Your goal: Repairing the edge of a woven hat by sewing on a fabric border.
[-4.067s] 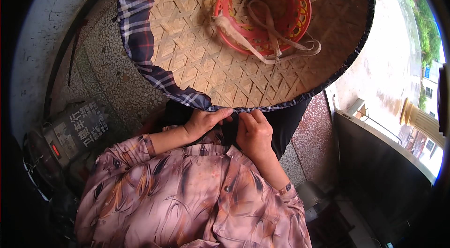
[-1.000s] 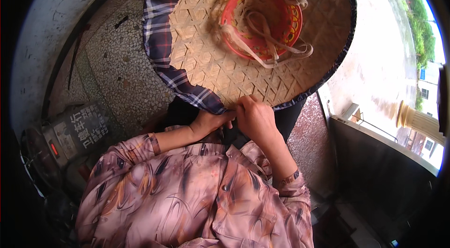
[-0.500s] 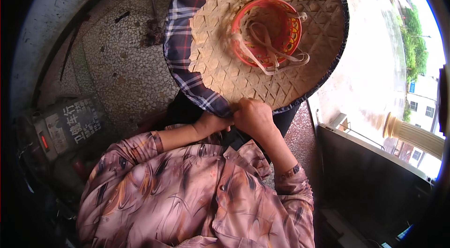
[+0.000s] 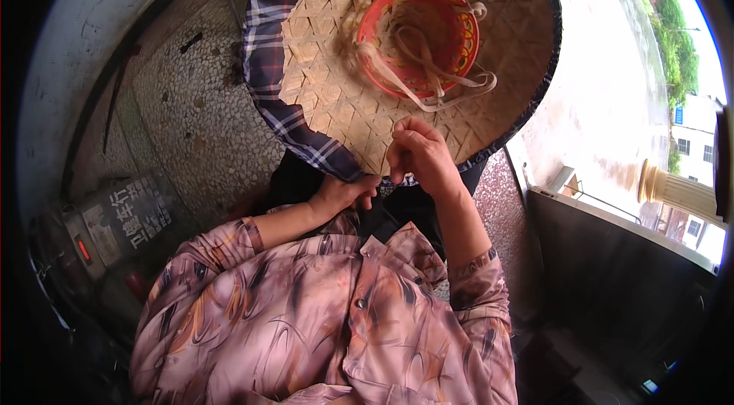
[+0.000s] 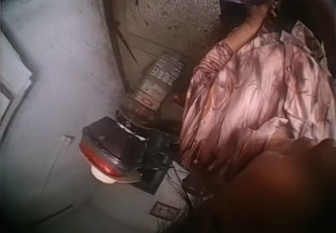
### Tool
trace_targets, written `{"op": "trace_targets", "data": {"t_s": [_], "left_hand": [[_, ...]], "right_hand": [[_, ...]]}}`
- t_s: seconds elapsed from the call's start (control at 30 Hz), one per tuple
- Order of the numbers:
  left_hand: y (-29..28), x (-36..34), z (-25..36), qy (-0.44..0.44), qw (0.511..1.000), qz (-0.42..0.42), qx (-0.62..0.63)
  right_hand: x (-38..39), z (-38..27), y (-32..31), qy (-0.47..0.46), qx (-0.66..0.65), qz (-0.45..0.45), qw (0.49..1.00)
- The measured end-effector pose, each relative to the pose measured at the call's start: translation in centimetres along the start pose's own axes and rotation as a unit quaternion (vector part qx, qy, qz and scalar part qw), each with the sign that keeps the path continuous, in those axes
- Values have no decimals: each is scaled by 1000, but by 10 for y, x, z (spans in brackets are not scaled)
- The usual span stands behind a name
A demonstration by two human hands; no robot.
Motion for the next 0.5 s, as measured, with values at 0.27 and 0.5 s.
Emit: {"op": "trace_targets", "data": {"t_s": [0.27, 0.5], "left_hand": [[-1, 0, 5, -40, 999, 20, 16], [-6, 2, 7, -65, 997, 31, 8]], "right_hand": [[49, -25, 9, -172, -183, -51, 967], [74, -14, 16, -317, -236, -91, 914]]}}
Point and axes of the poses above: each hand's wrist, its own x-axis away from the middle knuckle, its own y-axis out of the palm, z = x × y, the point moved 1 cm from there along -x, towards the middle knuckle, and after that the axes turned 3 degrees about x, right-handed, at the moved point
